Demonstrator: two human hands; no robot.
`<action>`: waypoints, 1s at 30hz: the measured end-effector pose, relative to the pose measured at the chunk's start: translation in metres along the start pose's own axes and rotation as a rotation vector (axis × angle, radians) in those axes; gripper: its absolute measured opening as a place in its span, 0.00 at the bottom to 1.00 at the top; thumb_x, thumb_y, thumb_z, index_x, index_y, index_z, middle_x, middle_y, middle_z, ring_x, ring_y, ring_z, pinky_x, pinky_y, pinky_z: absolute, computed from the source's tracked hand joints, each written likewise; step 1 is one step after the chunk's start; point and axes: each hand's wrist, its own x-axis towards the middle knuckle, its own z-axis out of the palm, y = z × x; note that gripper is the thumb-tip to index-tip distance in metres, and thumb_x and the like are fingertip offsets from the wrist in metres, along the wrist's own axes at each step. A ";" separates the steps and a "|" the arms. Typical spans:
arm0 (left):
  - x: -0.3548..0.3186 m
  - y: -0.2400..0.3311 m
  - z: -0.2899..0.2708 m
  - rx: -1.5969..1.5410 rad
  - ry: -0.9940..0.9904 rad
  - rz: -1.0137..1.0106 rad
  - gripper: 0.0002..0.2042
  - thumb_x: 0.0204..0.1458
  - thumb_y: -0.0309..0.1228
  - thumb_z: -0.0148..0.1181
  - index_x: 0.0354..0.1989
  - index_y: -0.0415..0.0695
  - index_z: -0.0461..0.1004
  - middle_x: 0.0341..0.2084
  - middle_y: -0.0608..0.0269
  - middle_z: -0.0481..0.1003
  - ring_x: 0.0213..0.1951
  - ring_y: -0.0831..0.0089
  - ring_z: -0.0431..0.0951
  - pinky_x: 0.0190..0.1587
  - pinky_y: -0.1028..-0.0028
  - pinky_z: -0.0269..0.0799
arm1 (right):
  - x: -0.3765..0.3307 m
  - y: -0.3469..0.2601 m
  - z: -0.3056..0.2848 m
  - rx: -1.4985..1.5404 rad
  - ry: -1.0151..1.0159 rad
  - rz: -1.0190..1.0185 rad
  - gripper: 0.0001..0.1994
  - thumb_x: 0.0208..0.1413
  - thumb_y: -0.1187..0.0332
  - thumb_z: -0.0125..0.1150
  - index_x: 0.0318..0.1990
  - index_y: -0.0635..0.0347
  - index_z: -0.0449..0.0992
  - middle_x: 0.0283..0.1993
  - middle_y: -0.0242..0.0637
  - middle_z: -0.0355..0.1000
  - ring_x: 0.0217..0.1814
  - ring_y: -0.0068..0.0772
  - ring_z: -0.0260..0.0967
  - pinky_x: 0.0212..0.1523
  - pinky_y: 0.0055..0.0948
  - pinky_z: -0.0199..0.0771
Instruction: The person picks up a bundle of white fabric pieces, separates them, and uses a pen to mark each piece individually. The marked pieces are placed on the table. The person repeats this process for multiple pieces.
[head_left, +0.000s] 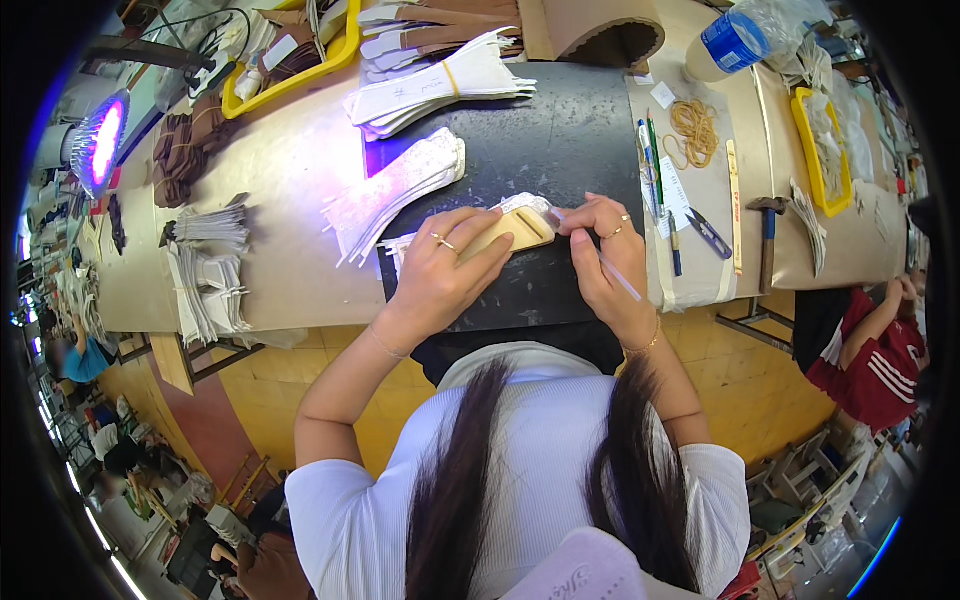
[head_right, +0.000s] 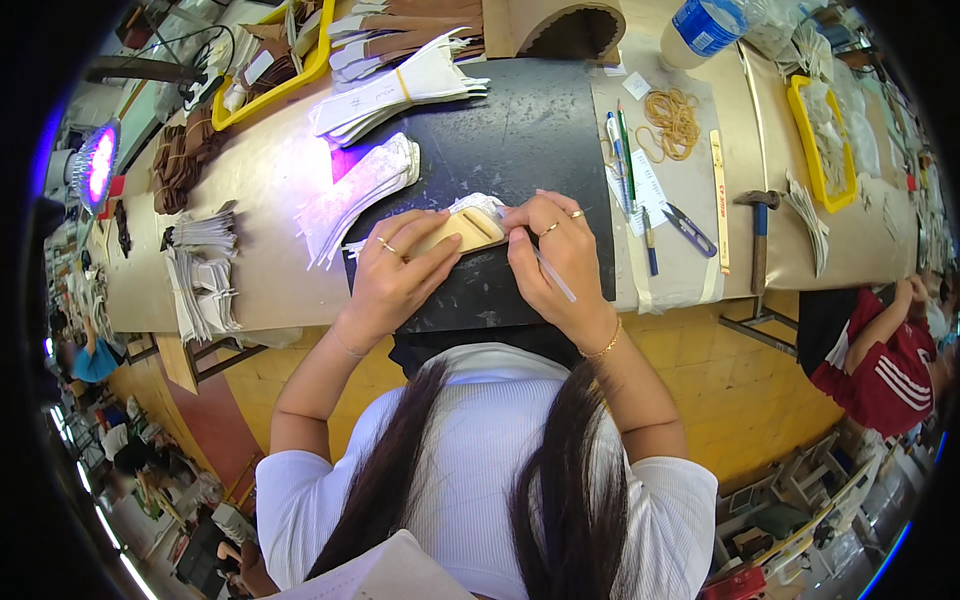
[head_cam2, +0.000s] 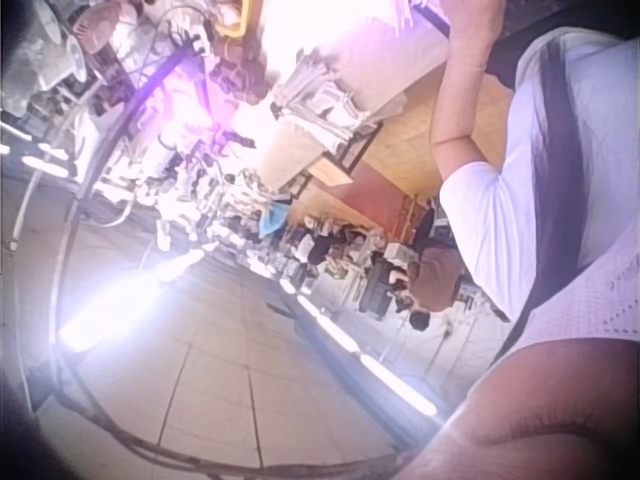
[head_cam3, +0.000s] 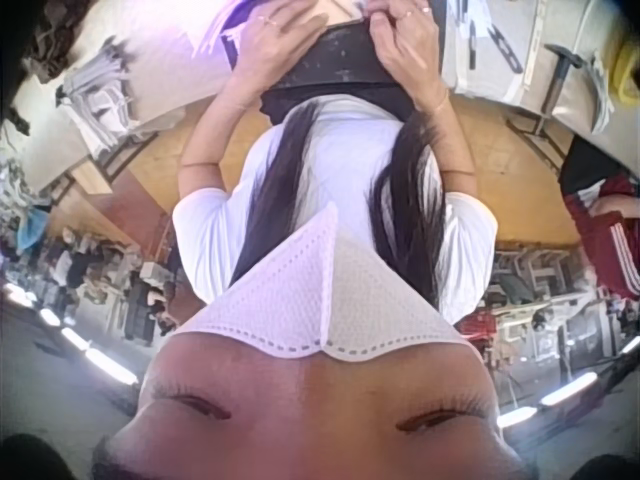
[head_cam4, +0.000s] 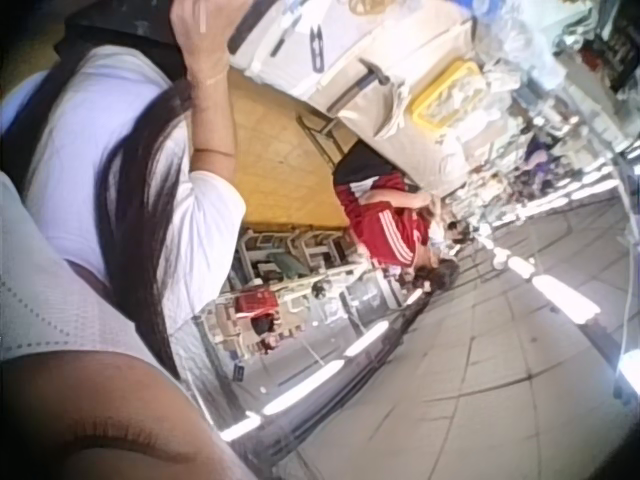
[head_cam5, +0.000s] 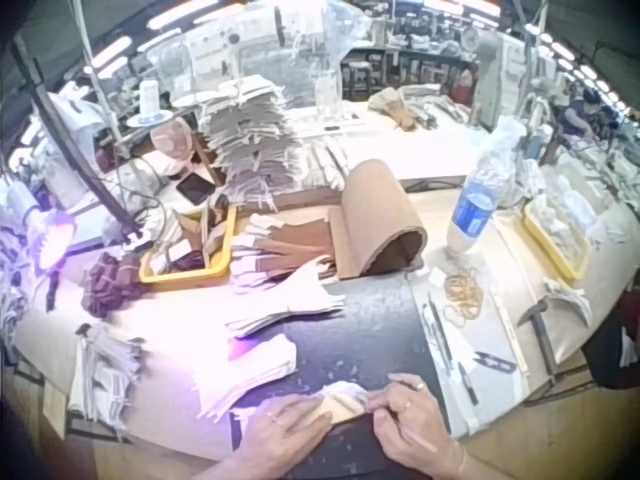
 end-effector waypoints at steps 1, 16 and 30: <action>-0.003 -0.001 0.001 -0.050 0.012 -0.029 0.14 0.45 0.27 0.73 0.43 0.43 0.83 0.48 0.56 0.79 0.45 0.59 0.80 0.46 0.63 0.77 | -0.001 0.002 0.003 0.047 0.035 0.047 0.03 0.53 0.78 0.58 0.35 0.62 0.74 0.33 0.41 0.75 0.40 0.46 0.74 0.50 0.42 0.71; 0.005 -0.007 -0.122 0.187 0.017 -0.425 0.14 0.46 0.24 0.73 0.43 0.42 0.84 0.46 0.57 0.80 0.41 0.64 0.79 0.41 0.69 0.77 | 0.001 0.007 0.010 0.024 0.026 0.037 0.04 0.56 0.79 0.58 0.38 0.62 0.75 0.35 0.42 0.75 0.43 0.50 0.73 0.49 0.42 0.71; 0.016 -0.035 -0.122 0.147 0.073 -0.417 0.13 0.51 0.24 0.71 0.46 0.43 0.85 0.49 0.62 0.80 0.38 0.77 0.80 0.28 0.79 0.74 | 0.020 -0.005 0.037 -0.104 -0.126 -0.273 0.10 0.58 0.69 0.66 0.46 0.57 0.77 0.49 0.38 0.78 0.54 0.44 0.74 0.59 0.47 0.66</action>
